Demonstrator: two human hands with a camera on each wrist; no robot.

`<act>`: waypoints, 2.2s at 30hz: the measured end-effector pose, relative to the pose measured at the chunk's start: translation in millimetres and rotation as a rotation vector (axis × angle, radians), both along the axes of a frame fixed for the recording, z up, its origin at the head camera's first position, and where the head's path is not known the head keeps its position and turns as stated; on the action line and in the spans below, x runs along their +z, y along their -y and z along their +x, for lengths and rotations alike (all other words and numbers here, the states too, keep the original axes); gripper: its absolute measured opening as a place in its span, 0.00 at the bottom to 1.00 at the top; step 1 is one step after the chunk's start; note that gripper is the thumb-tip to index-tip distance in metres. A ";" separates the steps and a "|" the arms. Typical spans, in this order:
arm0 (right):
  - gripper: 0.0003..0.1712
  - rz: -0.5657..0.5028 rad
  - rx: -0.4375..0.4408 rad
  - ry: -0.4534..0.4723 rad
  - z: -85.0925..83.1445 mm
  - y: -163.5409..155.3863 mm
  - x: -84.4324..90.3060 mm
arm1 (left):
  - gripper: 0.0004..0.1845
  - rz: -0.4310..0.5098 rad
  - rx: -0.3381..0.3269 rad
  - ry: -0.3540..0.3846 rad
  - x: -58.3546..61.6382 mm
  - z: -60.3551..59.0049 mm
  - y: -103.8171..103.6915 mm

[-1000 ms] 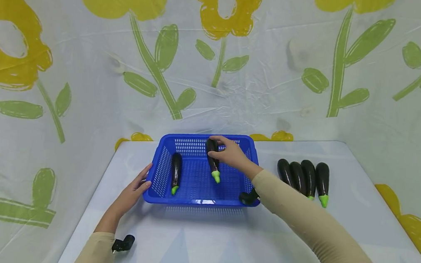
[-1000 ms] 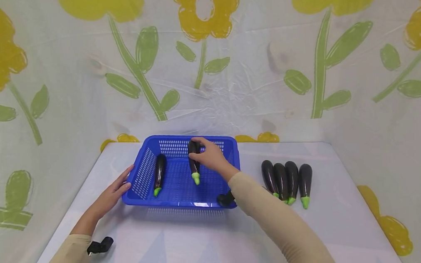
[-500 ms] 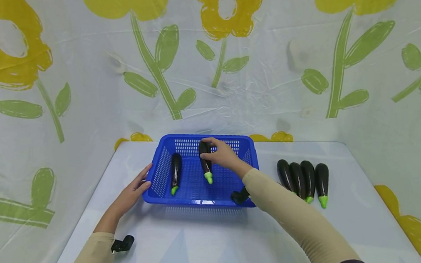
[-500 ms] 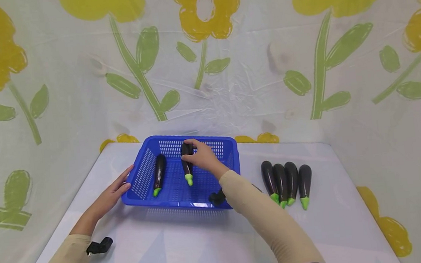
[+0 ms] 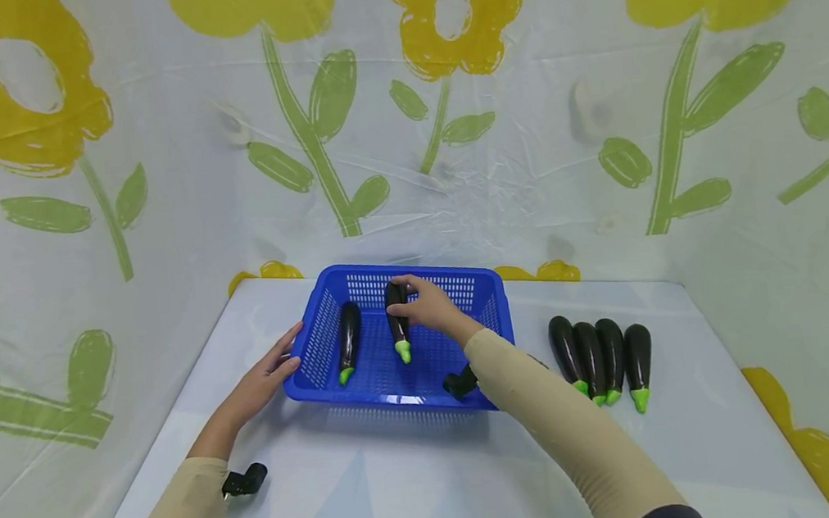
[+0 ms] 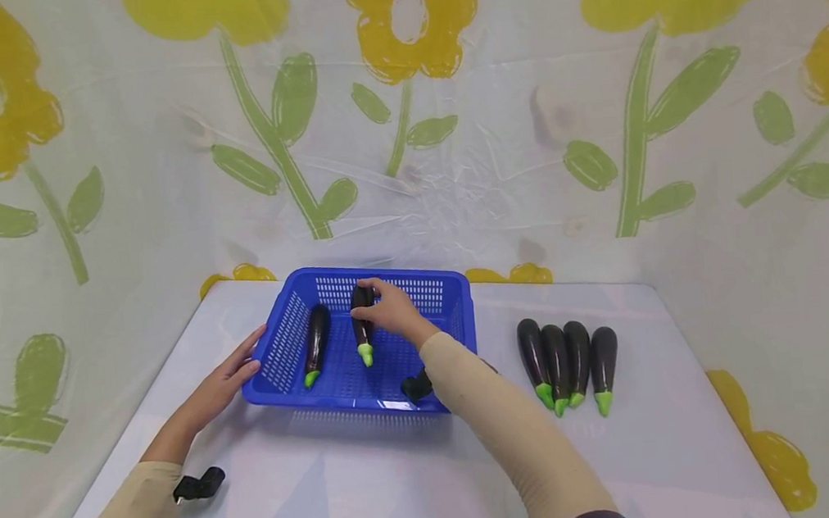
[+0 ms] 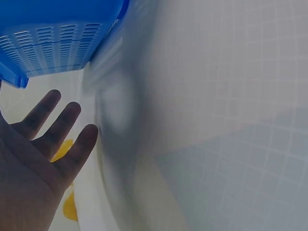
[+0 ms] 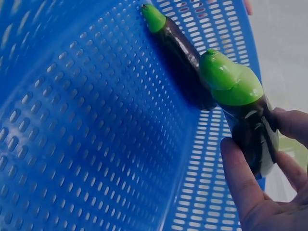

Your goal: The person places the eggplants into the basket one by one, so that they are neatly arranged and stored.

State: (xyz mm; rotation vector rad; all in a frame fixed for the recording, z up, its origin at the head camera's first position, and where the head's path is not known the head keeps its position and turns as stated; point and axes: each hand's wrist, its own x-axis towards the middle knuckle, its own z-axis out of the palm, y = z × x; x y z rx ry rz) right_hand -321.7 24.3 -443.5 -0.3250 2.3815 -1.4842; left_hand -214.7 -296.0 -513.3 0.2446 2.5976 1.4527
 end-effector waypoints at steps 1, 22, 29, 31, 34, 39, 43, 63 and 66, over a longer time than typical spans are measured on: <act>0.34 -0.003 0.001 0.003 -0.3 0.7 -1.0 | 0.35 0.000 0.001 0.000 -0.3 0.0 0.2; 0.36 -0.018 0.069 0.063 -8.3 16.5 -17.0 | 0.35 -0.003 0.009 0.003 0.0 0.1 -0.4; 0.37 -0.019 0.066 0.098 -9.0 21.3 -24.3 | 0.35 -0.010 0.006 0.001 -0.4 -0.1 0.2; 0.37 -0.033 0.071 0.113 -9.4 22.7 -25.8 | 0.35 -0.015 0.007 0.000 -0.2 0.1 0.3; 0.38 -0.045 0.088 0.131 -9.3 24.9 -26.5 | 0.34 -0.019 0.010 -0.005 0.0 -0.1 0.5; 0.39 -0.034 0.112 0.150 -8.1 28.4 -26.9 | 0.34 -0.029 0.013 -0.009 -0.6 -1.3 1.3; 0.40 -0.004 0.132 0.155 -7.4 31.2 -29.8 | 0.35 -0.026 0.012 -0.001 -2.2 -1.4 1.9; 0.40 0.021 0.106 0.147 -11.2 39.3 -43.1 | 0.35 -0.014 0.018 0.027 0.4 -2.1 0.7; 0.39 0.035 0.102 0.139 -10.6 39.8 -42.9 | 0.35 -0.015 0.017 0.024 -0.3 -1.7 0.9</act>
